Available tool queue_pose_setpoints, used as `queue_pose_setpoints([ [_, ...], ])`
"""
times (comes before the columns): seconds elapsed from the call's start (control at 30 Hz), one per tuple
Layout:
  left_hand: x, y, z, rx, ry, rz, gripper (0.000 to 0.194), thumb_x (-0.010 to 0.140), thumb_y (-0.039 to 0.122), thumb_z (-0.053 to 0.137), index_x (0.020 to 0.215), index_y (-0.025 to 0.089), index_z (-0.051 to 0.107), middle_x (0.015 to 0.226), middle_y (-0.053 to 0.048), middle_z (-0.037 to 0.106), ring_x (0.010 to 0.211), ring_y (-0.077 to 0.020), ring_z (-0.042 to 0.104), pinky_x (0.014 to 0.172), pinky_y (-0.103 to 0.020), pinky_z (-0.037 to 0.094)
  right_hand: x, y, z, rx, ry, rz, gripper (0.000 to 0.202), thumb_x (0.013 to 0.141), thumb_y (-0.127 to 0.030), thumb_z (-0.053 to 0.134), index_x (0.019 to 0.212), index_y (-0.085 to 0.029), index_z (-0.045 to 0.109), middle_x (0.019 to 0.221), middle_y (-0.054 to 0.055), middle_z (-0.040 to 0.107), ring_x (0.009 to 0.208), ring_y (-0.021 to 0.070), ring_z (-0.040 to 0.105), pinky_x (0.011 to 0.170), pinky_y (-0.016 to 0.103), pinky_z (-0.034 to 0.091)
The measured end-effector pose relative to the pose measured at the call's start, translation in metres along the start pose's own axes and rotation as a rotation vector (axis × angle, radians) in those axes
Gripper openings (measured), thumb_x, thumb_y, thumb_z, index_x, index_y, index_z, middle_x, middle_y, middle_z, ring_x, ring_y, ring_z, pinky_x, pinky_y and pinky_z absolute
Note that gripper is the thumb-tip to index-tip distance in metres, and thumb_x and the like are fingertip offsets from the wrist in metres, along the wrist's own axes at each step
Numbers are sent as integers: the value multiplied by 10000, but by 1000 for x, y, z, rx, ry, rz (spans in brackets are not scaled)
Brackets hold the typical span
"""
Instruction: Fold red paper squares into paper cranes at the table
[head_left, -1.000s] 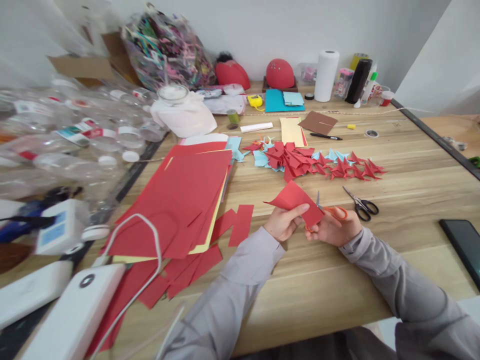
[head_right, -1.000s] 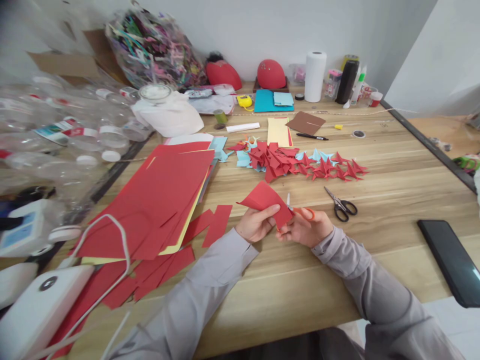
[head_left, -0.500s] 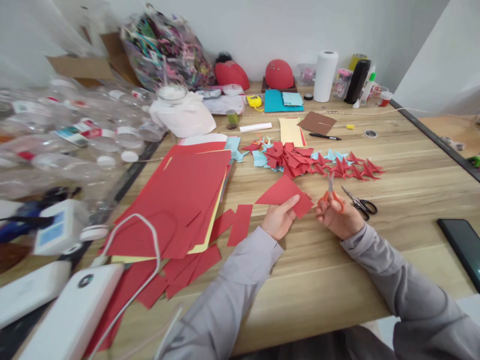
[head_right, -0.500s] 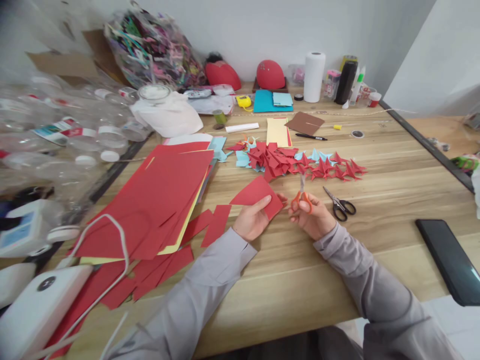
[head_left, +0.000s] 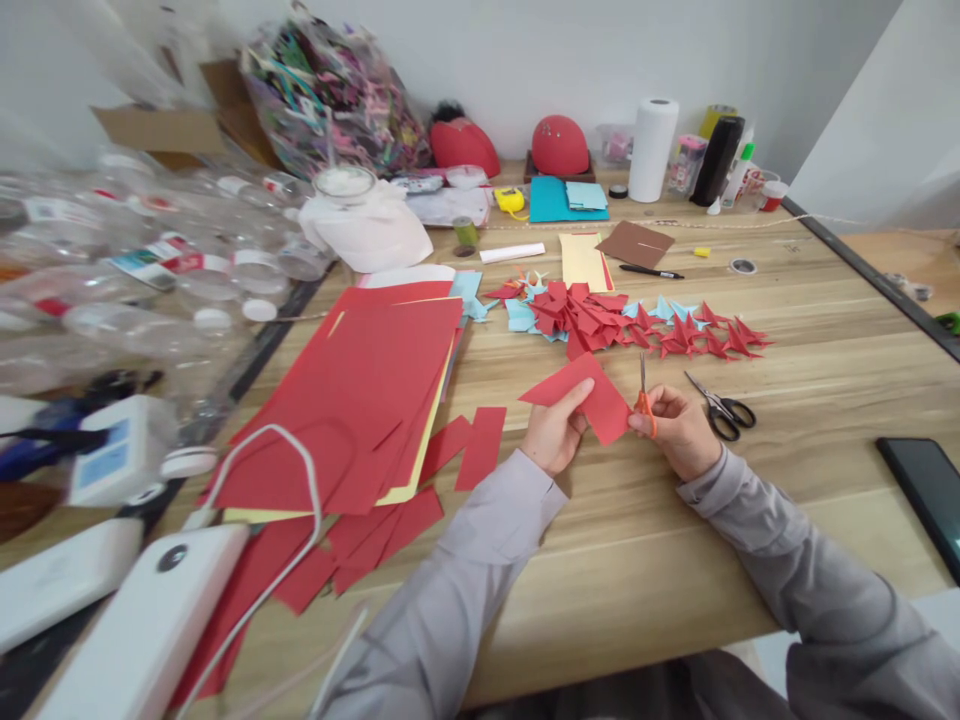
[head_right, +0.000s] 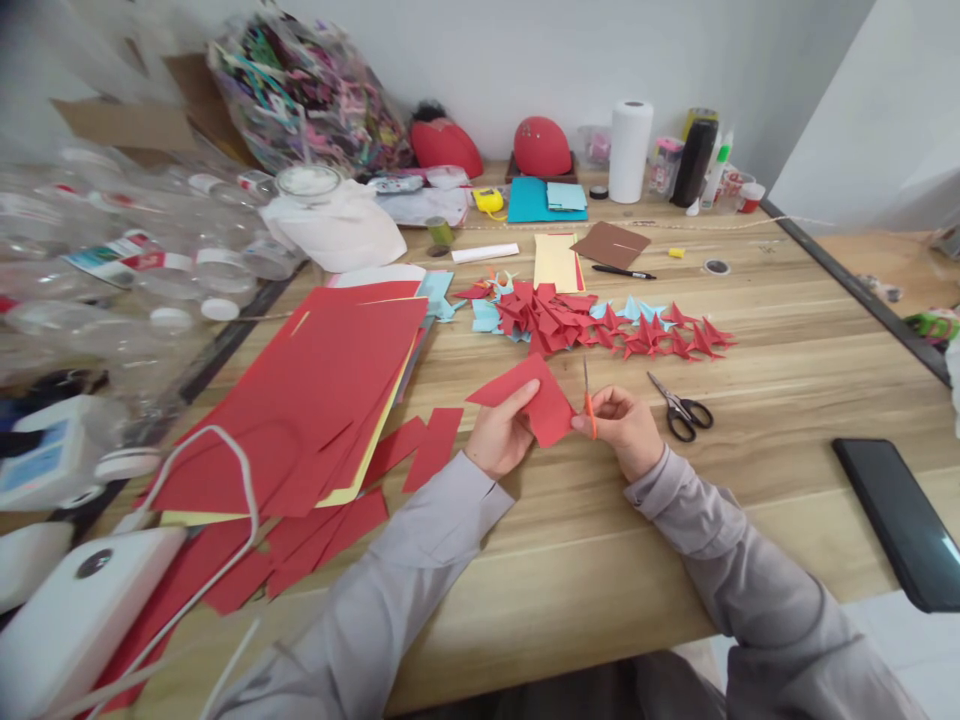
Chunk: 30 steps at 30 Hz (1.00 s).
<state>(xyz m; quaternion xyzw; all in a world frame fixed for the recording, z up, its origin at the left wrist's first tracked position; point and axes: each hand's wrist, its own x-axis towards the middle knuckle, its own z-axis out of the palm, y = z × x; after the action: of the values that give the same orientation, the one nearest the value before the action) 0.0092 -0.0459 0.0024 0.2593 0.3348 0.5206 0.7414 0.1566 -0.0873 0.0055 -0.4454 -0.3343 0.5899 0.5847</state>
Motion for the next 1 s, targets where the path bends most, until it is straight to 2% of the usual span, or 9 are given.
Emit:
queue_pose_setpoints([
  [0.27, 3, 9, -2, -156, -20, -253, 185, 770, 145, 612, 943, 81, 618, 829, -84, 709, 770, -175, 685, 773, -297, 557, -1, 1, 0, 5, -68, 25, 303, 486, -220, 829, 584, -168, 548, 556, -30, 642, 477, 77, 545, 479, 199, 430],
  [0.5, 0, 15, 1, -138, -50, -350, 205, 850, 156, 513, 989, 50, 621, 808, -106, 709, 733, -174, 691, 729, -275, 575, -2, 3, 0, -52, -83, 11, 298, 486, -228, 824, 586, -173, 549, 566, -32, 636, 509, 91, 546, 503, 219, 432],
  [0.63, 1, 13, 1, -102, -36, -311, 201, 846, 154, 523, 989, 55, 626, 806, -103, 710, 682, -157, 689, 673, -230, 578, -2, 1, 0, -18, -62, -8, 284, 547, -277, 797, 600, -180, 534, 542, -33, 613, 485, 91, 520, 491, 225, 398],
  [0.7, 2, 11, 1, -107, -15, -261, 179, 841, 127, 520, 967, 61, 630, 814, -98, 711, 680, -147, 687, 642, -199, 575, -4, -3, -1, 47, -129, -3, 272, 616, -348, 749, 610, -181, 533, 533, -24, 597, 487, 101, 521, 502, 241, 399],
  [0.77, 3, 10, 1, -121, -10, -228, 166, 834, 107, 523, 956, 61, 627, 828, -95, 711, 700, -142, 687, 611, -170, 569, -7, -6, -1, 121, -258, 37, 283, 675, -415, 683, 618, -179, 537, 521, -10, 584, 480, 121, 531, 506, 267, 412],
  [0.87, 3, 13, 2, -145, 1, -224, 169, 836, 96, 516, 966, 62, 618, 820, -86, 710, 696, -132, 683, 543, -138, 552, -11, -10, -2, 195, -452, 107, 296, 700, -438, 636, 618, -174, 529, 482, 5, 576, 444, 151, 542, 471, 287, 409],
  [1.0, 4, 17, 3, -178, 74, -244, 160, 838, 88, 510, 954, 77, 620, 787, -62, 709, 651, -123, 677, 469, -134, 531, -12, -10, -5, 217, -564, 202, 311, 711, -442, 605, 608, -175, 483, 439, 3, 570, 391, 155, 542, 421, 265, 390],
])
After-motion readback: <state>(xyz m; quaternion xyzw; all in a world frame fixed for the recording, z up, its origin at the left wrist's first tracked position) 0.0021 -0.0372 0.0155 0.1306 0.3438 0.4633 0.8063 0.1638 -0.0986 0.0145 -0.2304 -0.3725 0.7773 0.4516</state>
